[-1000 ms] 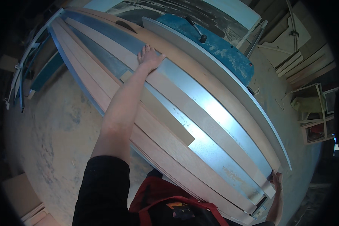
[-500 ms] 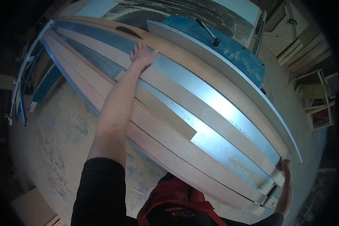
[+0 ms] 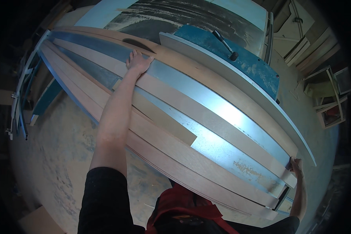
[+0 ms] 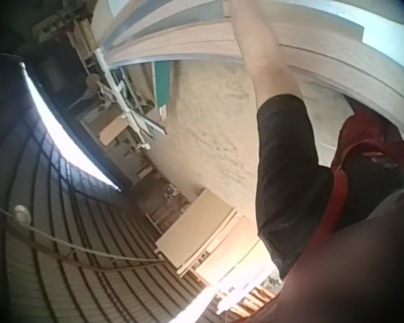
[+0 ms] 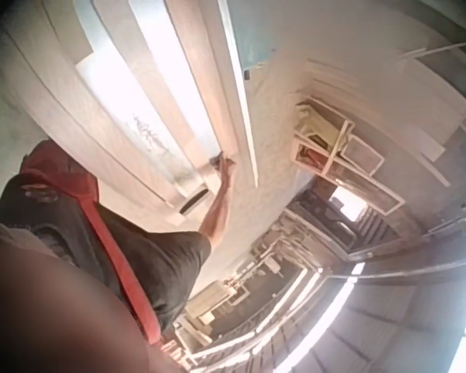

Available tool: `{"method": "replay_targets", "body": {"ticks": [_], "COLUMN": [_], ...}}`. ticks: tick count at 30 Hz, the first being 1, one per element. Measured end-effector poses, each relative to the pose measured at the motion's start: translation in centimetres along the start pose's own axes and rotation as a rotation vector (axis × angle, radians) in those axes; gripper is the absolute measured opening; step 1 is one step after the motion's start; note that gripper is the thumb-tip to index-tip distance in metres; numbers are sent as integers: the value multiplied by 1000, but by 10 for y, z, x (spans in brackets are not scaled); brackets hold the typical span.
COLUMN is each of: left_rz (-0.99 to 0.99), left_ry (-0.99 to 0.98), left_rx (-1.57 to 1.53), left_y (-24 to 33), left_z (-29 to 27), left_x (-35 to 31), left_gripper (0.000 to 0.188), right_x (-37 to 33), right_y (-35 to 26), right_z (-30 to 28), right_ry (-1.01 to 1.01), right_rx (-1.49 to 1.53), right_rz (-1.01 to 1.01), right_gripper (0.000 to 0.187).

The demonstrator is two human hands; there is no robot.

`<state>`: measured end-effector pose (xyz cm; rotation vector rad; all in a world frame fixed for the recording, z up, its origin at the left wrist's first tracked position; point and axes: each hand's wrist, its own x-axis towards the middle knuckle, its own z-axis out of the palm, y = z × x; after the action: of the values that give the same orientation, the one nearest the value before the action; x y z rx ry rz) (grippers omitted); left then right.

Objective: Arranging and aligning long wooden planks on a sliding table saw in a workshop.

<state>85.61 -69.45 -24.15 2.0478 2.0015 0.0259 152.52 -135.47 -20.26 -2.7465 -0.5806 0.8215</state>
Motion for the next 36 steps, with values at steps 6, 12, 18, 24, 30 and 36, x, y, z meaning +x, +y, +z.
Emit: {"method": "replay_targets", "body": {"ticks": [6,12,18,24,30,36], "left_rz": [-3,15,31,47,69,96], "left_ry": [2,0,39,52,77,135], "left_rx": [-10,-18,-26,-31,-45,-68], "left_y": [-34,-63,-86,-115,-139,-168], "left_z": [-13,-30,-33,-45,-51,-51], "left_x": [40,71,97,131,163,185], "left_gripper": [96,97,95,94,95,95], "right_x": [-10,-19,-25,-28,-39,-33], "right_y": [-47,-89,-110,-150,-187,-212], "right_z": [20,38,50,66,84,93], "right_ry": [-1,6,-14,10,25,54], "right_rx": [-3,14,-1,5,10,-4], "right_rz": [17,17,22,-20,-34,-90], "right_gripper": [51,50,51,51,54,54]}}
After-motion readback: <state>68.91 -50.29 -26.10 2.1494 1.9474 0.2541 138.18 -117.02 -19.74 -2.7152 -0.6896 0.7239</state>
